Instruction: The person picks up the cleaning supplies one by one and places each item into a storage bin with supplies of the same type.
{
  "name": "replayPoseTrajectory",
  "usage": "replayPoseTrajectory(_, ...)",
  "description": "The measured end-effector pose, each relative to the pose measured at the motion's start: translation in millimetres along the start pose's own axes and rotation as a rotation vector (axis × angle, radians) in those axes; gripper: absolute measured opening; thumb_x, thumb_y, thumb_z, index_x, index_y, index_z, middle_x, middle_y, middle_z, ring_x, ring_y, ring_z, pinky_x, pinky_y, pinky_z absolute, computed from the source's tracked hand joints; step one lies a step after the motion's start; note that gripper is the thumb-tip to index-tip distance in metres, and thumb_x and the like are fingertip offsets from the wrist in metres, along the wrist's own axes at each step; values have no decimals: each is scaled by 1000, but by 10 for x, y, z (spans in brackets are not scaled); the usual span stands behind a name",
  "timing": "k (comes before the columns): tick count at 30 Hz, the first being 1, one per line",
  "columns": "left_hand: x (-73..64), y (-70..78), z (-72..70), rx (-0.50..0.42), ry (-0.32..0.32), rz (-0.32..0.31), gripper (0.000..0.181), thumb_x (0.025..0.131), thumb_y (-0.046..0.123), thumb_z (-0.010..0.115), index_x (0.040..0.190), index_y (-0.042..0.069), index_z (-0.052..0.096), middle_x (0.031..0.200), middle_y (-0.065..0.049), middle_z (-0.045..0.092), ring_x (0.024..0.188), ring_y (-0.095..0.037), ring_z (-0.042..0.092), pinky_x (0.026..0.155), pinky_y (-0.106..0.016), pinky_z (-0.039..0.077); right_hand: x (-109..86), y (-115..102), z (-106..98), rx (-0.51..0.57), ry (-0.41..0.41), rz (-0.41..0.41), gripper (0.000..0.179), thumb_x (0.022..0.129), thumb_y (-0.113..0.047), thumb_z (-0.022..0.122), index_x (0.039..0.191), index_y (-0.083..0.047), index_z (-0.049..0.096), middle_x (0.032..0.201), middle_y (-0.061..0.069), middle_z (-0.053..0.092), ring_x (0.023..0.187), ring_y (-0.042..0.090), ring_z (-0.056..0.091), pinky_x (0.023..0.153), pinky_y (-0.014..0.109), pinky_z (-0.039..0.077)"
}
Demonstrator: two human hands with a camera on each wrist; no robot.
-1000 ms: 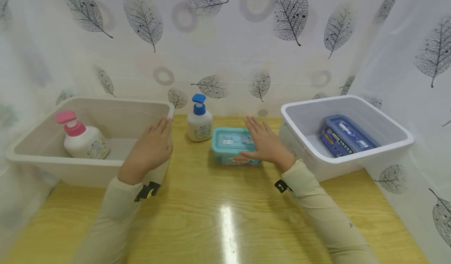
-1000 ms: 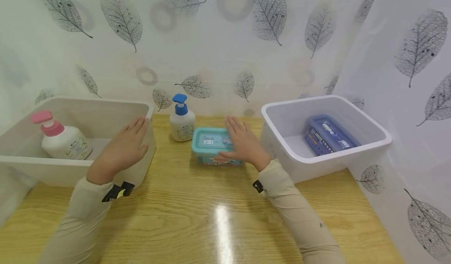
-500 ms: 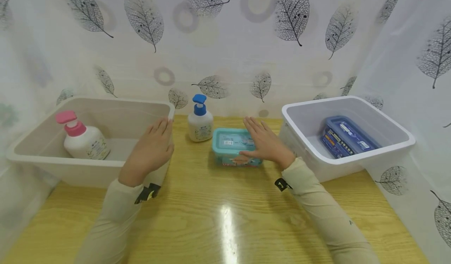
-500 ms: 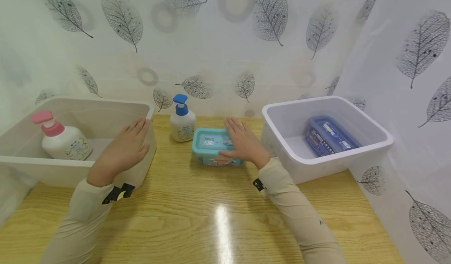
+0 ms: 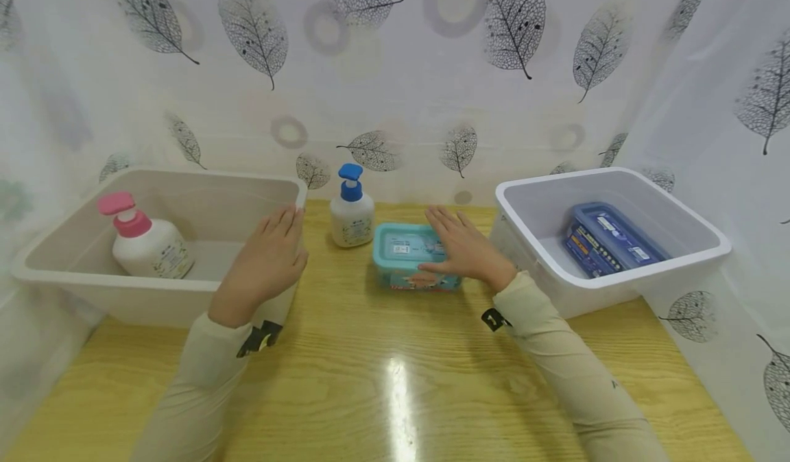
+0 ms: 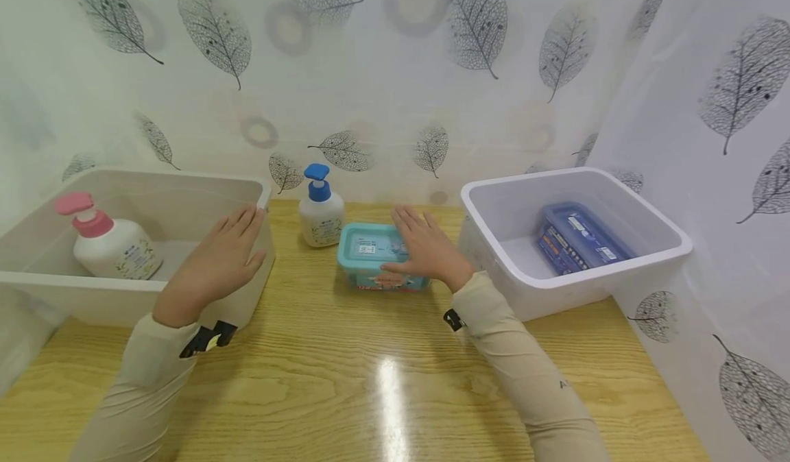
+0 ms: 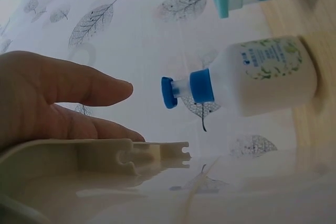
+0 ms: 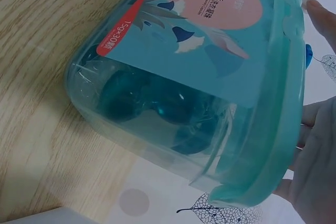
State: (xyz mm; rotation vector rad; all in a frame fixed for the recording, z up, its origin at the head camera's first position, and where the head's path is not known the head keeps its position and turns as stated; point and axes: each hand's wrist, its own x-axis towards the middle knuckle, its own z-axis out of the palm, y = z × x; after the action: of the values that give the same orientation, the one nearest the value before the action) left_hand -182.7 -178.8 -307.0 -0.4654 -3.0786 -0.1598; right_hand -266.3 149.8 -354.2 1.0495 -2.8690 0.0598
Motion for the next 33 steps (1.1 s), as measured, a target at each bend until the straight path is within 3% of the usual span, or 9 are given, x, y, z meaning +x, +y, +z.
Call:
replayPoseTrajectory(19,7,-7,21,4,4,-3,63,98,22,37,146,-11,13,154,-28,11,144,-42,12,118,-54,11,34,42,60,46,-77,15,108,78,-65,60,149,2,14,157,19,16,145,35,14,119,53,13)
replayPoseTrajectory(33,2,-3,13,2,9,1,62,98,22,37,146,-11,13,154,-28,12,144,-42,12,118,-54,11,65,94,122,133,-112,27,118,69,-67,67,150,-3,13,154,18,25,141,35,27,117,56,14)
